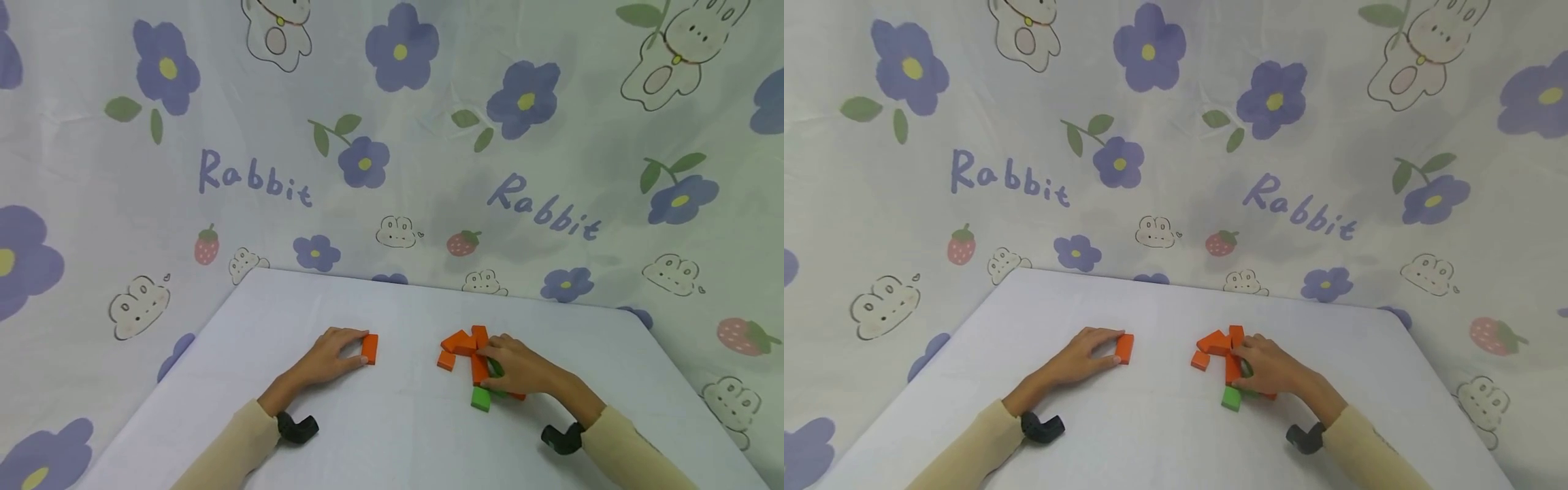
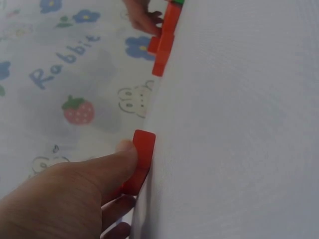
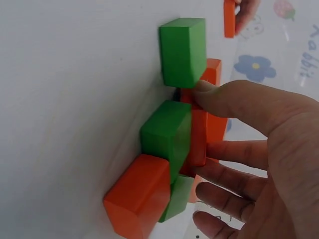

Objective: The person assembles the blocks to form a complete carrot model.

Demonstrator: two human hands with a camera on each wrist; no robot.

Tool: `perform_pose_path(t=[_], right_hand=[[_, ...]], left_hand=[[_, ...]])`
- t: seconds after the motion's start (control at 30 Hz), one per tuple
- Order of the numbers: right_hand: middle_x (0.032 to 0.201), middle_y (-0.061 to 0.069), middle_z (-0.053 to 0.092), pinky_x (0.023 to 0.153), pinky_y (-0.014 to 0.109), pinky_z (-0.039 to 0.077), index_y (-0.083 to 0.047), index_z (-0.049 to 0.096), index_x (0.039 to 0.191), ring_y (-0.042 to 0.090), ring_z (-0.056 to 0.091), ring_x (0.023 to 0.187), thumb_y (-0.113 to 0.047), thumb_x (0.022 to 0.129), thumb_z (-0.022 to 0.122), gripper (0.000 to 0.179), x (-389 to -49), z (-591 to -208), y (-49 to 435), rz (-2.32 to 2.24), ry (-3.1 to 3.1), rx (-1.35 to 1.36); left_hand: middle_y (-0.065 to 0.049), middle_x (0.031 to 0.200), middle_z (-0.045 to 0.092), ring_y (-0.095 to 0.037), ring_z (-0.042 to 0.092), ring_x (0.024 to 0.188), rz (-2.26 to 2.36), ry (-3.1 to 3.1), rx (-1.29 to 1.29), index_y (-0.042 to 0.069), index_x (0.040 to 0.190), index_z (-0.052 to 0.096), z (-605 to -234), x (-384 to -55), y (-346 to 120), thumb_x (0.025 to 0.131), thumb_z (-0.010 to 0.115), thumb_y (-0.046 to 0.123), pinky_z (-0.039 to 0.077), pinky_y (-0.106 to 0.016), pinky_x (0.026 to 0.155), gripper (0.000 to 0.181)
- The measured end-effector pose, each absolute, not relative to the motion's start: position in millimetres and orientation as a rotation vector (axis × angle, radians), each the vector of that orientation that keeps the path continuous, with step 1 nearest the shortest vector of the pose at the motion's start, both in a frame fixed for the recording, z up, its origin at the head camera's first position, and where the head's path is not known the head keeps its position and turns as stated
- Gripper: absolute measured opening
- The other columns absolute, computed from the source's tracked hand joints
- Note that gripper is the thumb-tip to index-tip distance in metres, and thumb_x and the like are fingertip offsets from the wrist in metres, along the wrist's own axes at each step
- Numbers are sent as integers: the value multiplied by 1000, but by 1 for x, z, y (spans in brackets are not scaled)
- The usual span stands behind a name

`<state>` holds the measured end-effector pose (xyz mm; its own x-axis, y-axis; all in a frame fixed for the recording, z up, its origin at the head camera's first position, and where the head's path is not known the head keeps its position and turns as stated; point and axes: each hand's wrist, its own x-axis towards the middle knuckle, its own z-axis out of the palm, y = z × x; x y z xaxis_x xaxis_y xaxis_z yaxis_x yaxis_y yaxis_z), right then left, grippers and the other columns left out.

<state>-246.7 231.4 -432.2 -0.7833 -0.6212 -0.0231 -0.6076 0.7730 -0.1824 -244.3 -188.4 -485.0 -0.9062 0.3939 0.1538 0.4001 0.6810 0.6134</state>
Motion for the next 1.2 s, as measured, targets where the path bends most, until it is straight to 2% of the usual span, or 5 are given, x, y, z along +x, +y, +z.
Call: perform_pose_path(t=[0.27,0.5,0.67,1.03,1.2], right_hand=[[118,5,60,88,41,56,-7,65,127,16,54,100,-41,83,80,58,-241,-419,235,-314,2871,-976],[120,5,57,94,43,55,-4,62,127,25,61,110,-30,83,81,55,-238,-407,238,-564,2886,-899],[119,6,57,94,45,55,-3,60,129,27,62,110,-25,85,80,54,-239,-405,232,-672,2909,-981],[126,5,54,93,42,56,-6,60,134,20,57,108,-26,88,75,53,-243,-399,180,-808,2819,-1072],[125,6,55,92,42,57,-5,61,133,26,60,109,-26,88,76,52,-249,-406,149,-830,2794,-1143]], left_hand=[[-3,146,55,-29,44,134,-1054,-2875,-670,20,144,54,-482,-241,-187,92,69,45,35,-57,111,59],[-6,146,55,-31,43,135,-1037,-2865,-693,18,145,54,-481,-242,-186,93,68,45,33,-59,110,60],[-5,146,55,-30,43,135,-1032,-2876,-681,19,145,54,-482,-241,-186,93,68,47,33,-58,110,60],[-5,146,55,-30,44,134,-988,-2871,-694,20,146,54,-485,-242,-185,93,67,48,36,-58,109,61],[-4,146,55,-29,44,133,-975,-2880,-685,22,146,53,-485,-244,-190,93,67,49,37,-57,108,61]])
